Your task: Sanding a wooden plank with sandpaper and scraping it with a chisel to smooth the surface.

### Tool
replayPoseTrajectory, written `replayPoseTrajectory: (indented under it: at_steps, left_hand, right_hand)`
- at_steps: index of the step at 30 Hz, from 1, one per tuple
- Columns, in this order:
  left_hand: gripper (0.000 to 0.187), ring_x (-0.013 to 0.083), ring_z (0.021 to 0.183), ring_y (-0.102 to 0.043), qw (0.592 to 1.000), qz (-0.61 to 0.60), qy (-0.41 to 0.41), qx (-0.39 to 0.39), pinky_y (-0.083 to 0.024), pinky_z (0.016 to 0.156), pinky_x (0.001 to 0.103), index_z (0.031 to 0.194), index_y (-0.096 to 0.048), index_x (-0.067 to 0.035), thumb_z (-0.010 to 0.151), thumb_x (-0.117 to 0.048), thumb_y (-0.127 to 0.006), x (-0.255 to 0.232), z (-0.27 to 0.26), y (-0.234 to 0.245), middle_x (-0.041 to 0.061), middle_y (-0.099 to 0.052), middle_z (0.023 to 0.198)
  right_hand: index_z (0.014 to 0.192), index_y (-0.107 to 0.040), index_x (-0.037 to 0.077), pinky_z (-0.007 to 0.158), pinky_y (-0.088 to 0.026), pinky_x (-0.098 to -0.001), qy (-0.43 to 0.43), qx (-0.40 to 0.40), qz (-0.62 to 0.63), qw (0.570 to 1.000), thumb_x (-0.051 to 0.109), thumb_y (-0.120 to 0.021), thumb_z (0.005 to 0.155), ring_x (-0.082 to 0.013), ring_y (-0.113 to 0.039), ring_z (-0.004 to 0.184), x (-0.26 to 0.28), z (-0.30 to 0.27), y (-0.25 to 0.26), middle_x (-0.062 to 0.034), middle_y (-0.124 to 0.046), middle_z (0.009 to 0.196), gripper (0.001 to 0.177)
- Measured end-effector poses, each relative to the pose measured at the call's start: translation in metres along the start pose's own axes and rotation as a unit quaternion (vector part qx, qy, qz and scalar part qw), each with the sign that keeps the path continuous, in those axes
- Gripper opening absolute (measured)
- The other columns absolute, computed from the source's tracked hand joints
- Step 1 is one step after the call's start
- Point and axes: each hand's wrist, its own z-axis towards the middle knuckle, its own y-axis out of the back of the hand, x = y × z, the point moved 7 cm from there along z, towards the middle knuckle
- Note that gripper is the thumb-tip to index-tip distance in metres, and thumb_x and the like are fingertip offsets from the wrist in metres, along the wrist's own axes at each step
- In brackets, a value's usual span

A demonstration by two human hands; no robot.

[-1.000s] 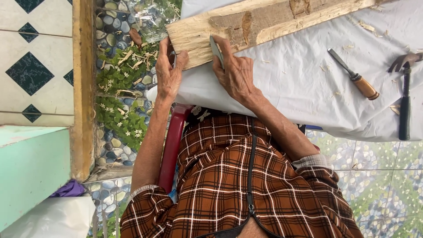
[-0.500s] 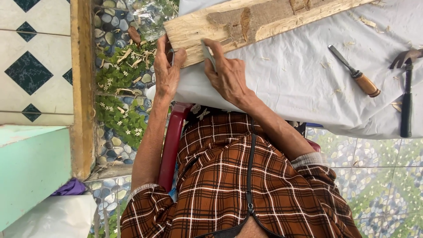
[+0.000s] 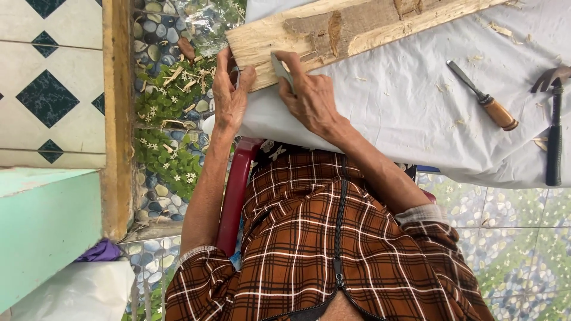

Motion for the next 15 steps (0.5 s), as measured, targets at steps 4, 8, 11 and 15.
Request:
replayPoseTrajectory:
  at_steps: [4,8,11,15]
  left_hand:
    - [0.063,0.0358,0.123,-0.068,1.0,0.001,-0.002,-0.002,-0.067,0.098,0.057,0.147,-0.036,-0.013,0.105,-0.054,-0.059,0.013,0.0,0.002,0.019,-0.062,0.136]
    - [0.067,0.0292,0.112,-0.073,0.997,0.078,-0.005,-0.009,-0.068,0.089,0.047,0.144,-0.039,-0.014,0.103,-0.065,-0.053,0.018,0.001,0.003,0.015,-0.069,0.127]
    - [0.06,0.028,0.114,-0.07,0.997,0.076,-0.009,0.001,-0.06,0.091,0.042,0.139,-0.043,-0.013,0.104,-0.06,-0.052,-0.033,-0.005,-0.004,0.015,-0.069,0.13]
    - [0.086,0.0324,0.114,-0.074,0.998,0.064,0.008,-0.001,-0.065,0.097,0.052,0.142,-0.038,-0.012,0.093,-0.081,-0.052,0.001,-0.001,-0.001,0.016,-0.07,0.131]
  right_hand:
    - [0.138,-0.04,0.018,0.031,-0.036,-0.0233,0.0,0.02,-0.005,1.0,0.004,-0.054,0.105,-0.0098,-0.046,0.038,-0.008,-0.009,0.016,-0.0054,-0.07,0.072,0.039]
    - [0.143,-0.047,0.024,0.032,-0.029,-0.0153,0.012,0.017,-0.183,0.983,0.001,-0.051,0.106,-0.0016,-0.04,0.048,0.003,0.011,-0.021,0.0073,-0.057,0.133,0.044]
    - [0.138,-0.039,0.018,0.034,-0.028,-0.0236,0.04,0.041,-0.007,0.998,0.006,-0.048,0.103,-0.0065,-0.033,0.038,0.034,0.001,-0.022,0.0108,-0.046,0.056,0.039]
    - [0.138,-0.042,0.019,0.033,-0.03,-0.0228,-0.006,0.053,-0.016,0.998,0.007,-0.054,0.106,-0.0078,-0.034,0.04,0.002,-0.002,0.004,0.0084,-0.047,0.058,0.036]
